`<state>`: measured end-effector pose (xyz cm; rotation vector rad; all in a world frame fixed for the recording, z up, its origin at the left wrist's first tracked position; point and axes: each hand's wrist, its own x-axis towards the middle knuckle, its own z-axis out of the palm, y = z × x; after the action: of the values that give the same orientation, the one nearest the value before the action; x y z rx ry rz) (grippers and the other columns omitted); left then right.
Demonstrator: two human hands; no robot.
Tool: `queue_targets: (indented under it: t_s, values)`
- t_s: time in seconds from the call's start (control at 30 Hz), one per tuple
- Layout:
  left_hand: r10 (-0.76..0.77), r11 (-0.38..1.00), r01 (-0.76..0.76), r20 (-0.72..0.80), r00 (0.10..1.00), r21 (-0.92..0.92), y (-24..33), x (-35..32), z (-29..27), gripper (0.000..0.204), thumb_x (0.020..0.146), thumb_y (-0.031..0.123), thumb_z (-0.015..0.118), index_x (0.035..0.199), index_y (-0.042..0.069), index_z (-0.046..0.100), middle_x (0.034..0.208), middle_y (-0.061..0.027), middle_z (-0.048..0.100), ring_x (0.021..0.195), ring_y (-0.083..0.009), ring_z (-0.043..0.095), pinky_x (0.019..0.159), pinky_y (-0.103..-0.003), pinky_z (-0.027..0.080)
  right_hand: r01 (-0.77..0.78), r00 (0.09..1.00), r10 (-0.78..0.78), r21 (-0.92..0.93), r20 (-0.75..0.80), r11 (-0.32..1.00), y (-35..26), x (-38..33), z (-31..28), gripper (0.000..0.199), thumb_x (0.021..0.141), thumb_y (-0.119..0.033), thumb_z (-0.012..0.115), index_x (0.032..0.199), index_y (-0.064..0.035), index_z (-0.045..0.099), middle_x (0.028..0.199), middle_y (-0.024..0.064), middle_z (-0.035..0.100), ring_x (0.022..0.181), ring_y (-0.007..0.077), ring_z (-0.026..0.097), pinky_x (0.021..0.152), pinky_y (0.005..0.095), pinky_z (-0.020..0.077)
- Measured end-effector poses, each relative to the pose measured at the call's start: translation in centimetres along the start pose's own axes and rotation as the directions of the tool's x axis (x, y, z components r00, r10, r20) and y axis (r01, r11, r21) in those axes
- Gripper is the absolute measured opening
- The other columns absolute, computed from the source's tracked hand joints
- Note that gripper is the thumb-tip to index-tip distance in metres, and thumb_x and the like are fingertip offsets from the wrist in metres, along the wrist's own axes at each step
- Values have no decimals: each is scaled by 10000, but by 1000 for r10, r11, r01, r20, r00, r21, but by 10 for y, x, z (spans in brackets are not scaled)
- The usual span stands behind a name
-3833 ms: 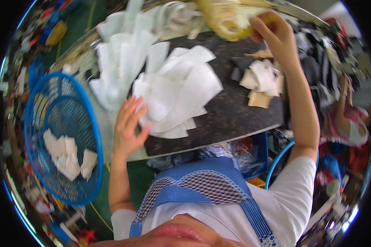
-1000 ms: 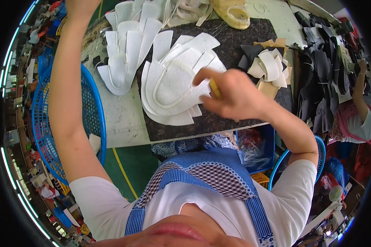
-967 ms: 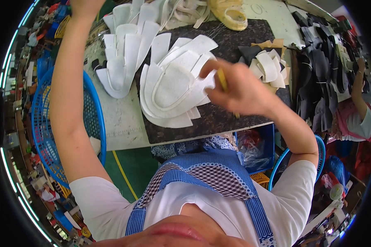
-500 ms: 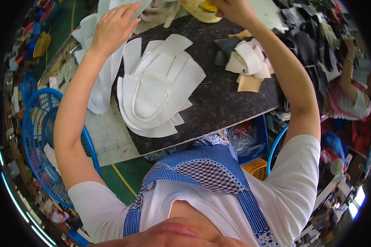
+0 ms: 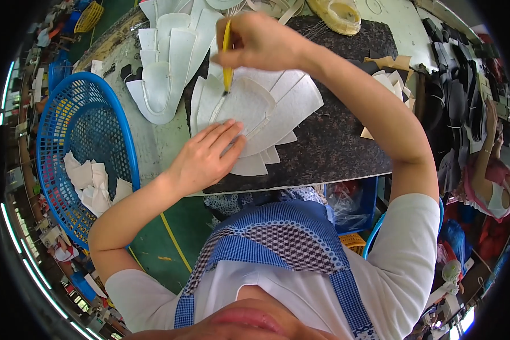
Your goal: Applying adhesive to shoe components and sorting them.
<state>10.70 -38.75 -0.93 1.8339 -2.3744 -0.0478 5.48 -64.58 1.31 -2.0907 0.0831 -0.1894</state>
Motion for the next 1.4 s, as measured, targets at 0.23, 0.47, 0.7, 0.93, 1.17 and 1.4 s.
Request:
queue_targets:
  t_s: [0.23,0.47,0.7,0.93,1.17,1.4]
  values:
    - [-2,991,7,-34,999,137,6,0,4,277,801,112,608,1047,-13,628,1207,-203,631,1136,-313,623,944,-420,507,-127,992,128,38,-7,991,15,-57,-28,192,844,-137,697,813,3,568,668,45,621,632,89,595,581,260,479]
    - [-120,990,124,-65,991,63,6,13,3,123,859,95,609,948,10,613,1058,-156,701,936,-252,711,596,-387,555,16,997,-38,-304,-65,952,5,-64,-35,187,798,-124,699,858,-12,561,637,77,593,574,174,593,533,303,475]
    - [-305,627,629,597,742,-461,-49,67,-55,138,946,143,536,962,33,617,807,-180,674,563,-299,665,559,-416,534,263,849,24,-462,528,847,-48,-105,31,658,717,-183,648,1325,17,498,546,98,580,486,310,601,472,430,468]
    - [-421,907,414,-98,902,-84,-91,109,-123,261,962,254,563,1101,42,627,847,-155,646,834,-315,662,681,-363,512,135,908,73,-455,412,880,-35,-121,40,581,735,-186,652,1254,16,487,565,122,583,510,339,606,497,435,483]
    - [-101,869,335,-533,840,364,-130,133,-96,73,890,127,597,948,82,599,758,-126,676,684,-300,683,596,-410,538,-116,992,115,-24,-46,993,-49,-123,-5,378,798,-90,667,1141,-37,517,586,11,529,538,125,568,515,282,433]
    - [-73,964,146,-310,948,220,-117,75,-33,245,897,218,652,1079,54,641,984,-123,653,907,-304,651,711,-372,538,-135,952,197,258,-233,957,1,-113,-43,278,924,-202,663,1127,-39,569,985,76,674,881,122,645,732,244,530]
